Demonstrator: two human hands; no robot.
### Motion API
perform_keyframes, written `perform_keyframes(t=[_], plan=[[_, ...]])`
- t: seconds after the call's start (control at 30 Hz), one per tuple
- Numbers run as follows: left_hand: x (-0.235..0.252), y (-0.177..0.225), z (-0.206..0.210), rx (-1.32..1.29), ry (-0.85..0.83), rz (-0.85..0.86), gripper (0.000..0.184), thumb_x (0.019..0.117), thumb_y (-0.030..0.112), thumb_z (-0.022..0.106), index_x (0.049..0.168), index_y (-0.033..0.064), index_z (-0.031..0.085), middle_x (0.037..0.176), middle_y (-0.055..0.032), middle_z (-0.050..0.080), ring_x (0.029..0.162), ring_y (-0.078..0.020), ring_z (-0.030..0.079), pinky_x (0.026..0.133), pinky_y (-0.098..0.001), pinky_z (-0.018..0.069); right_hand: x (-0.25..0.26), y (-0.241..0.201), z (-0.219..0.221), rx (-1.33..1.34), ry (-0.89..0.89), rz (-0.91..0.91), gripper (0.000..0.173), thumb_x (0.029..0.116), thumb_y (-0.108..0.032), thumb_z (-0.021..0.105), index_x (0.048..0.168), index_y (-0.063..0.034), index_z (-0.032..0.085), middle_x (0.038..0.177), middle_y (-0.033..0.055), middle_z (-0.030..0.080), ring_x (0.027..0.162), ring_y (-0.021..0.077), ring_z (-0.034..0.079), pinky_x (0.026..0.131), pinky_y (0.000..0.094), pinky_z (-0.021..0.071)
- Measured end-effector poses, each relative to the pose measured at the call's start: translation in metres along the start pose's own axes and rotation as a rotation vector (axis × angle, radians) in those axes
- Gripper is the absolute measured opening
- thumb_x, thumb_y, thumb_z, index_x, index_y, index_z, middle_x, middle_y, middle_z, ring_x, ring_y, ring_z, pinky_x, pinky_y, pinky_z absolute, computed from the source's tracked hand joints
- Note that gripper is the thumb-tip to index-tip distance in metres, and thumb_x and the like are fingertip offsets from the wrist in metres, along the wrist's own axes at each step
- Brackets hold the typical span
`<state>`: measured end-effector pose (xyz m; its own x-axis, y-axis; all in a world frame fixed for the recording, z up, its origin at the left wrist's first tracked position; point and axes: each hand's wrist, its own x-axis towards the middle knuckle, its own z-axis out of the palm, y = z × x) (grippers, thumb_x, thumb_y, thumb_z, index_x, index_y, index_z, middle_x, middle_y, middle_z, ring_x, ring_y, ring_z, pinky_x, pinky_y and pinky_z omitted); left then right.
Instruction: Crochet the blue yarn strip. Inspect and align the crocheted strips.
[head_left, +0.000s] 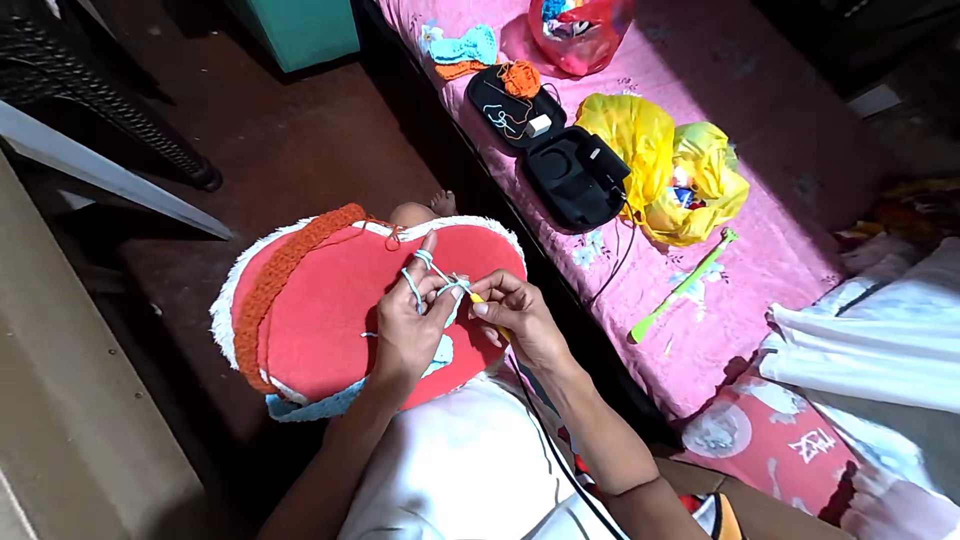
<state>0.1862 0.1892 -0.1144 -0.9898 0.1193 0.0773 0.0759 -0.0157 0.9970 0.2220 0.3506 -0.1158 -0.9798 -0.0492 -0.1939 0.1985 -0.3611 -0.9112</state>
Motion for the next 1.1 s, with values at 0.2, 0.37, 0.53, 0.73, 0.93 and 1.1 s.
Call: perform_keyframes(t=[0.2,0.37,0.53,0.73,0.93,1.1], plan=[[-0.008,-0.017,0.011,0.328,0.052,0.276,0.054,0.0908,0.002,0.064,0.144,-0.0042,0.054,0.094,-0.0049,0.077,0.075,0.0005,0.068,0.071,-0.0146,0.0535,-0.004,0.01,0.012,-0.76,0.175,-0.466,0.013,0.0939,-0.004,0.061,0.1,0.0006,0.071,0.087,0.0055,0.069,0.075,0.0052,0.063,0.068,0.0212,0.0536],[-0.008,-0.02,0.008,0.306,0.093,0.363,0.047,0.092,0.006,0.066,0.137,-0.0071,0.059,0.09,-0.0066,0.076,0.067,0.004,0.06,0.064,-0.0116,0.0484,0.009,-0.01,0.011,-0.063,-0.003,-0.062,0.017,0.0908,0.004,0.06,0.107,-0.0018,0.063,0.08,0.0026,0.067,0.055,-0.0003,0.051,0.05,0.0145,0.0398],[-0.005,-0.002,-0.003,0.022,0.045,0.194,0.055,0.0886,-0.002,0.067,0.142,-0.006,0.053,0.095,0.0037,0.074,0.074,0.0048,0.064,0.068,-0.0119,0.0528,0.003,0.006,0.012,-0.202,0.082,-0.293,0.022,0.0893,0.006,0.063,0.111,0.0004,0.064,0.089,0.0014,0.07,0.07,-0.0005,0.06,0.064,0.0151,0.0502],[-0.002,0.001,-0.009,0.068,0.021,0.189,0.051,0.0855,-0.001,0.065,0.136,-0.004,0.06,0.095,0.0038,0.074,0.07,0.0068,0.058,0.061,-0.0097,0.0468,0.004,0.024,0.003,-0.838,0.182,-0.77,0.012,0.0944,-0.004,0.062,0.098,0.0039,0.07,0.086,0.0102,0.068,0.073,0.0062,0.063,0.065,0.0179,0.0523],[0.003,0.002,-0.019,0.13,-0.026,0.153,0.043,0.0862,0.002,0.062,0.129,0.0017,0.067,0.092,0.0056,0.072,0.068,0.007,0.057,0.06,-0.0097,0.047,0.006,0.025,-0.002,-0.923,0.145,-0.828,0.012,0.0928,-0.002,0.061,0.096,0.0029,0.071,0.083,0.0101,0.068,0.073,0.0094,0.064,0.065,0.0206,0.0547],[0.006,0.003,-0.024,0.033,-0.078,0.07,0.041,0.0871,-0.001,0.061,0.128,0.0028,0.068,0.1,0.0043,0.073,0.075,0.0037,0.063,0.067,-0.0125,0.0527,0.005,0.024,-0.008,-0.897,0.099,-0.814,0.012,0.0943,-0.003,0.061,0.095,0.0039,0.071,0.084,0.0107,0.068,0.072,0.0075,0.064,0.065,0.0186,0.0538]])
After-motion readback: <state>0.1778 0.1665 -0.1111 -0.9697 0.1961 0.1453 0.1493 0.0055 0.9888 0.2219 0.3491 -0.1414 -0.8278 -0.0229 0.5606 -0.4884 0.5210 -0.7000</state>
